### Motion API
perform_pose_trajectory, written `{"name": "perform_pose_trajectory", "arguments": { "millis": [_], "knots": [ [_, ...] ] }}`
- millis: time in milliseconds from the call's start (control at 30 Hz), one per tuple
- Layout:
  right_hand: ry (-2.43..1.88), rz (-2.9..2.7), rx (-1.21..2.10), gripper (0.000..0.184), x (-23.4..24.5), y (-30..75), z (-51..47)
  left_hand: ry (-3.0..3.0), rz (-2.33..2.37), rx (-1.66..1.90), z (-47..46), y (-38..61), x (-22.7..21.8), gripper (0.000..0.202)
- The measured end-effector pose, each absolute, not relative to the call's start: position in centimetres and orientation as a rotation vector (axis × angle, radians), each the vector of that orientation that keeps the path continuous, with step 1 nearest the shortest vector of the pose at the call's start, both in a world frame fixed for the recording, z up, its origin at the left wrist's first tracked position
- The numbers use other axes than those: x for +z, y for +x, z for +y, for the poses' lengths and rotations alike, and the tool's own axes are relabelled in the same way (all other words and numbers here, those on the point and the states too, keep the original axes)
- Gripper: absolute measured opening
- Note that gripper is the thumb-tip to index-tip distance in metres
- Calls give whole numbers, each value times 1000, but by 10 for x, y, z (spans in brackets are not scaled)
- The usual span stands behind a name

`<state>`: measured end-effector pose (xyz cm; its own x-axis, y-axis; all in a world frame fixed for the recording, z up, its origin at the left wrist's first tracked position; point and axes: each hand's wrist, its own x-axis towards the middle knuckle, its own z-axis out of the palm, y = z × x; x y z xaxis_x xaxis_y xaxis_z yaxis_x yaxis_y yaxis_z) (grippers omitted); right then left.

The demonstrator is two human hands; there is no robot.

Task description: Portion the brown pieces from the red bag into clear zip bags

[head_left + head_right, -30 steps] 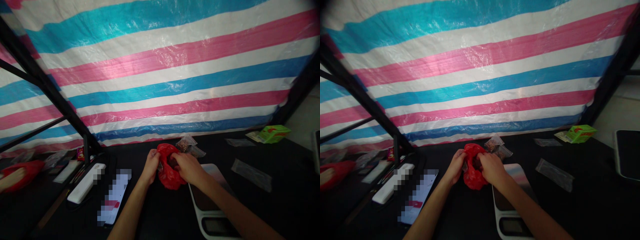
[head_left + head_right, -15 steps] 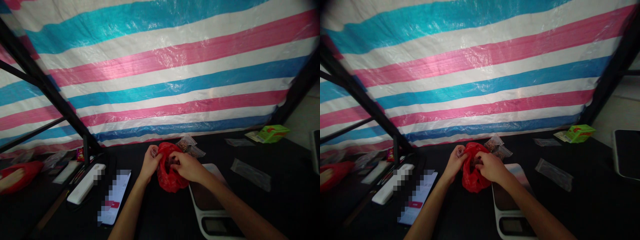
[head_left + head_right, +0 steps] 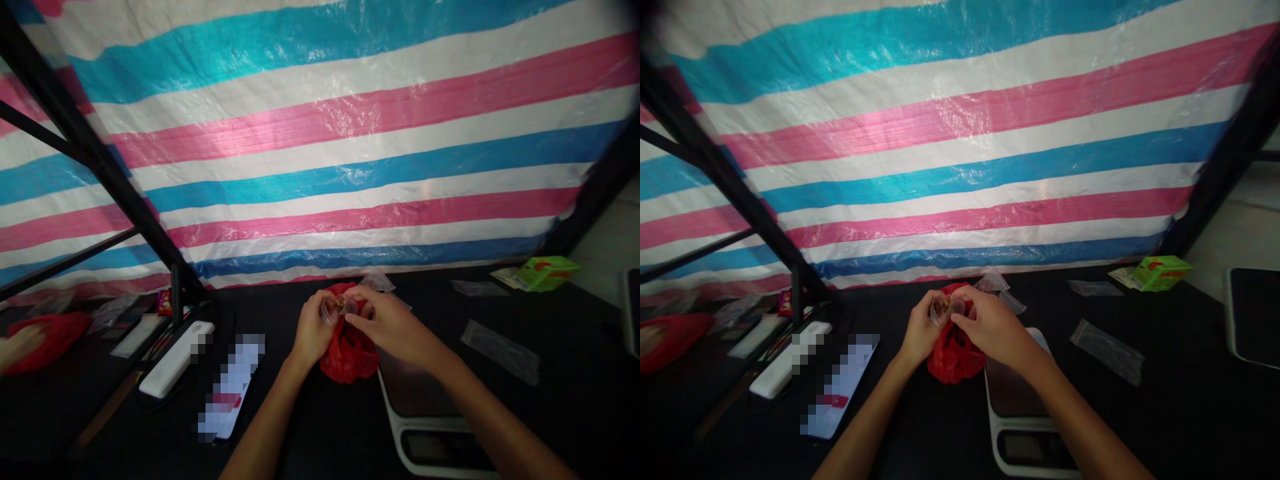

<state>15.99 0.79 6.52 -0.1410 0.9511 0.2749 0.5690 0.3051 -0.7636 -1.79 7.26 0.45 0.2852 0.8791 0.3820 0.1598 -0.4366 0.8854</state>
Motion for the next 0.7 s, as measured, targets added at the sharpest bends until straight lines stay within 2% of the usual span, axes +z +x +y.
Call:
{"name": "perform_pose_trajectory", "arguments": {
  "millis": [167, 300, 467, 567, 700],
  "knots": [
    [-1475, -1950, 284, 34, 59, 154, 0, 1882, 864, 1152, 63, -11, 4, 30],
    [-1366, -2078, 182, 51, 57, 155, 0, 1810, 789, 1098, 60, -8, 7, 31],
    [-1265, -2129, 163, 57, 61, 153, -1, 1657, 729, 1056, 60, -6, 10, 31],
    [-1243, -2107, 214, 56, 63, 151, -2, 1624, 724, 1056, 59, -6, 12, 36],
    [-1356, -1947, 205, 42, 65, 154, -1, 1648, 729, 1094, 63, -10, 14, 34]
  ]
}}
